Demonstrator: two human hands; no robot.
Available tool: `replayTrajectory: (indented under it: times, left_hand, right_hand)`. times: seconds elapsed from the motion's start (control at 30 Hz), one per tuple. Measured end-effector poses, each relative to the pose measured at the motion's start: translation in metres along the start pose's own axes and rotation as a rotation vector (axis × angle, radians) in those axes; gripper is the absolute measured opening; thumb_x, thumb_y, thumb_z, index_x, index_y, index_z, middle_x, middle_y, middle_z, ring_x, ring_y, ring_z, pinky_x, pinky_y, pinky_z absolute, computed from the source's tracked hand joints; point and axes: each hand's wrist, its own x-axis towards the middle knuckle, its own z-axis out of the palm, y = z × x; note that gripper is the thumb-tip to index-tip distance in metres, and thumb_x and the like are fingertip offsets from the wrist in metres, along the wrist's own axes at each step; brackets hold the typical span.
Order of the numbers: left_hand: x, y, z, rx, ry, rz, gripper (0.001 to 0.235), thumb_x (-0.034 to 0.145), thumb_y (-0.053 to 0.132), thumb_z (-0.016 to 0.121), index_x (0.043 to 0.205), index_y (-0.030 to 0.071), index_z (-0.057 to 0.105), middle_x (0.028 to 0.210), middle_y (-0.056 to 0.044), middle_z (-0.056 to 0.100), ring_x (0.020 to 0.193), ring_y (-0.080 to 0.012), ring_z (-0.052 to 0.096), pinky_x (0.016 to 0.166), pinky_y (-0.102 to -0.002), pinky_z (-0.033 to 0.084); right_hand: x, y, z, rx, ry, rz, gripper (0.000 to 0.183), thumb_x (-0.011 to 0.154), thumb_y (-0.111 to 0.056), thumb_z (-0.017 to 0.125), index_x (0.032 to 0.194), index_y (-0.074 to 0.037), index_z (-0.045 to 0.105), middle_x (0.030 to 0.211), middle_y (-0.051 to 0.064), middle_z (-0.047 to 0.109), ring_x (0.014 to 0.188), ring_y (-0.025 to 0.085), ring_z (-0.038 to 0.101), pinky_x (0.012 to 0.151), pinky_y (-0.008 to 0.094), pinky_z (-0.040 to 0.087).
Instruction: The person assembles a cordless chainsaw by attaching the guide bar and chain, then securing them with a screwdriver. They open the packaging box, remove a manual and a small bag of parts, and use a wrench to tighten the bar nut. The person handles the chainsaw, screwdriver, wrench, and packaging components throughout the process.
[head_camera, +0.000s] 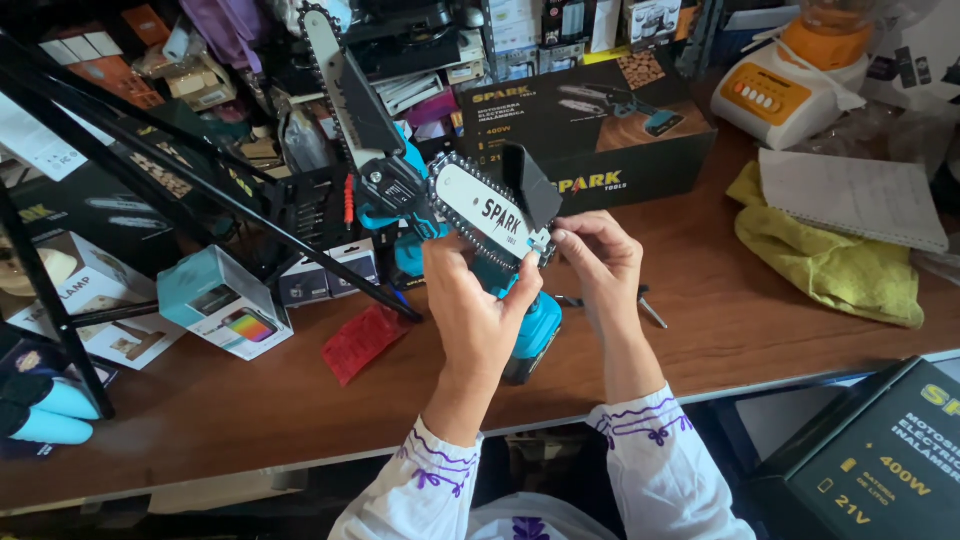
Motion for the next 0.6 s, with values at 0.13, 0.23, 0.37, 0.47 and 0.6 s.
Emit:
replayTrajectory:
  times: [0.13,0.23,0.37,0.47,0.6]
  left_hand:
    - [0.000,-0.002,0.001,0.010,0.001,0.009,0.056,0.082,0.030,0.084,0.118,0.002,0.053,0.097,-0.009,0.049,0.089,-0.0329,0.057,0.079,-0.043,0.052]
    - [-0.001,-0.003,0.002,-0.001,0.003,0.001,0.055,0.081,0.030,0.085,0.119,0.003,0.055,0.099,-0.009,0.051,0.090,-0.0309,0.058,0.080,-0.042,0.053]
    - [0.000,-0.002,0.001,0.007,0.003,0.012,0.056,0.082,0.031,0.084,0.119,0.003,0.054,0.098,-0.009,0.051,0.090,-0.0318,0.057,0.079,-0.043,0.052]
    - [-0.001,-0.001,0.001,0.013,0.001,0.023,0.055,0.083,0.031,0.083,0.118,0.002,0.053,0.098,-0.009,0.050,0.090,-0.0321,0.056,0.079,-0.044,0.052]
    - [-0.002,-0.004,0.002,0.027,0.005,0.025,0.055,0.084,0.034,0.083,0.118,0.002,0.054,0.097,-0.009,0.050,0.091,-0.0322,0.056,0.080,-0.044,0.051]
  right_hand:
    - [-0.010,0.003,0.002,0.019,0.026,0.039,0.013,0.090,-0.003,0.081,0.101,0.003,0.075,0.090,0.010,0.067,0.074,0.011,0.064,0.064,0.025,0.058]
    - [-0.017,0.007,0.001,0.018,0.029,0.063,0.013,0.090,-0.001,0.080,0.101,0.004,0.075,0.088,0.009,0.068,0.073,0.009,0.064,0.063,0.024,0.058]
    - [-0.019,0.008,0.003,0.061,0.046,0.093,0.014,0.093,0.000,0.077,0.104,0.006,0.073,0.085,0.012,0.069,0.071,0.014,0.068,0.060,0.028,0.061]
    - [-0.024,0.010,0.002,0.081,0.064,0.119,0.014,0.093,0.000,0.076,0.105,0.006,0.073,0.087,0.013,0.071,0.073,0.015,0.069,0.060,0.029,0.063]
    - [-0.031,0.006,0.005,0.140,0.096,0.171,0.017,0.095,0.001,0.072,0.110,0.008,0.070,0.088,0.016,0.072,0.071,0.018,0.072,0.060,0.032,0.065]
